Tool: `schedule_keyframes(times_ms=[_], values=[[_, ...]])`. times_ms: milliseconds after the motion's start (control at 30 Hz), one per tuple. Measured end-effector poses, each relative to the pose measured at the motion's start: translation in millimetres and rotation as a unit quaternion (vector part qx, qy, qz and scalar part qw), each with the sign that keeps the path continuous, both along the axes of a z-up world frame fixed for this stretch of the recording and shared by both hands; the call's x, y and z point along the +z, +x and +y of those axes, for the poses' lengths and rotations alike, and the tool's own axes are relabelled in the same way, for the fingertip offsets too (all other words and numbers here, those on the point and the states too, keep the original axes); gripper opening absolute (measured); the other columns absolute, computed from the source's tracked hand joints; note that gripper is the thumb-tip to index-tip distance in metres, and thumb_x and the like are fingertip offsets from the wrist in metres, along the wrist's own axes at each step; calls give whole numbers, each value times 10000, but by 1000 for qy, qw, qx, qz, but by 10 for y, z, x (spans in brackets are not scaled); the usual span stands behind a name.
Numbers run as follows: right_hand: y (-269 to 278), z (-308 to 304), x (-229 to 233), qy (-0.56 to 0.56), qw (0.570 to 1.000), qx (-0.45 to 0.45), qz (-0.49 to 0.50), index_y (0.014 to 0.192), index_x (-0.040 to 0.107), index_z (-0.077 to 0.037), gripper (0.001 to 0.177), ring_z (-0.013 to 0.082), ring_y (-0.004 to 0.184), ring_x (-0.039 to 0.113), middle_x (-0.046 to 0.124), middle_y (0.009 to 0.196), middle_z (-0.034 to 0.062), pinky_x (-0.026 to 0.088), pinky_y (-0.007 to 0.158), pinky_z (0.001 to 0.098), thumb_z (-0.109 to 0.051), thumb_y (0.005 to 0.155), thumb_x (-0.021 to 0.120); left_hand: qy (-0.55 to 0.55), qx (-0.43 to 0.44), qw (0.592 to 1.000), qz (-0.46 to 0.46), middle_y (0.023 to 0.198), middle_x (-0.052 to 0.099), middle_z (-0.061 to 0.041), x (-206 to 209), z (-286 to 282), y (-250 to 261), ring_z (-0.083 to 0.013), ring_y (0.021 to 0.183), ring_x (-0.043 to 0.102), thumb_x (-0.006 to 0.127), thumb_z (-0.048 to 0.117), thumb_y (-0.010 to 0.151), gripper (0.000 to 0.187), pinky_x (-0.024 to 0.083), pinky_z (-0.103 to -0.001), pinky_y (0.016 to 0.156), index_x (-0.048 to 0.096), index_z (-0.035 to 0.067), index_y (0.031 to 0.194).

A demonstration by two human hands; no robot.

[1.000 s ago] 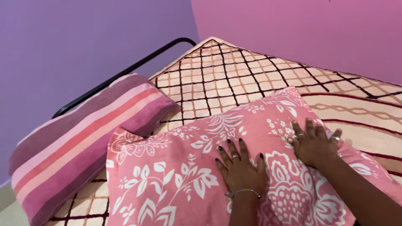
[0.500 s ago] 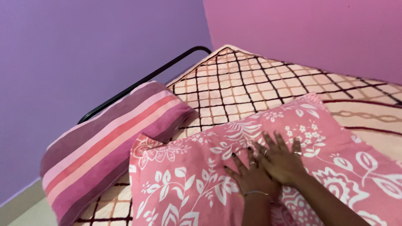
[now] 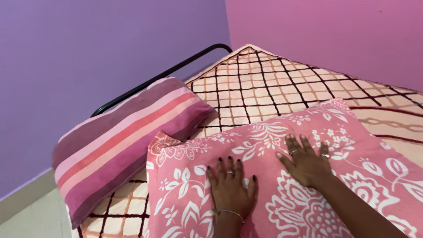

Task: The person smooths out two pillows and a patterned blanket by hand on a bed.

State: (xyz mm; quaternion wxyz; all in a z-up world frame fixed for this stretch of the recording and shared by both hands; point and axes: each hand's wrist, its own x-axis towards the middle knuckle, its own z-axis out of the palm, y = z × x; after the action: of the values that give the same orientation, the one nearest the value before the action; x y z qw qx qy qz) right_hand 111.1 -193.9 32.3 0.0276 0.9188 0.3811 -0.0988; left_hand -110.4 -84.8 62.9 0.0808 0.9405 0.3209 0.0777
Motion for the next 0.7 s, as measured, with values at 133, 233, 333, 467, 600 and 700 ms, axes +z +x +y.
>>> schedule_keyframes(times_ms=[133,233,333,467,600,700], values=[[-8,9,12,-31,999,-13,3,1634,-78,-308,838,172,1589,-59,-45,1728,-107,-38,1226,639,-749,957,144,-7,78,994,77,1693,137,-98,98,279,-175,-379,1540,28,258,599,959,777,-41,-652,1186,232,160,1600],[27,19,-38,-14,1000,-11,-5,1638,-65,-318,850,172,1587,-40,-28,1725,-110,-37,1233,632,-762,947,156,-31,112,988,98,1699,74,-70,91,488,-384,-335,1563,8,231,627,968,772,-41,-639,1206,175,203,1611],[79,26,-115,-16,1000,-3,-21,1636,-85,-303,869,182,1574,-43,-45,1716,-96,-17,1210,645,-764,940,157,-59,147,982,102,1715,20,-32,128,657,-621,-304,1578,-26,219,659,962,782,-37,-680,1192,122,249,1621],[111,39,-184,-32,998,3,-45,1634,-82,-309,860,182,1571,-28,-56,1720,-102,3,1208,656,-759,939,149,-152,251,950,106,1720,-24,34,189,794,-905,-327,1590,-69,225,731,930,812,-49,-780,1151,56,350,1627],[101,78,-156,-47,997,-3,-54,1638,-81,-303,874,188,1576,-15,-47,1719,-92,24,1199,671,-771,938,151,-222,328,917,45,1726,-51,32,99,894,-1182,-418,1550,-16,297,731,873,850,63,-796,1111,48,404,1617],[86,127,-157,-76,995,-11,-57,1643,-70,-305,851,196,1585,-2,-44,1727,-92,37,1199,695,-762,954,132,-214,344,912,55,1744,40,-32,-54,931,-1256,-434,1557,101,296,695,929,808,132,-782,1147,100,379,1647]])
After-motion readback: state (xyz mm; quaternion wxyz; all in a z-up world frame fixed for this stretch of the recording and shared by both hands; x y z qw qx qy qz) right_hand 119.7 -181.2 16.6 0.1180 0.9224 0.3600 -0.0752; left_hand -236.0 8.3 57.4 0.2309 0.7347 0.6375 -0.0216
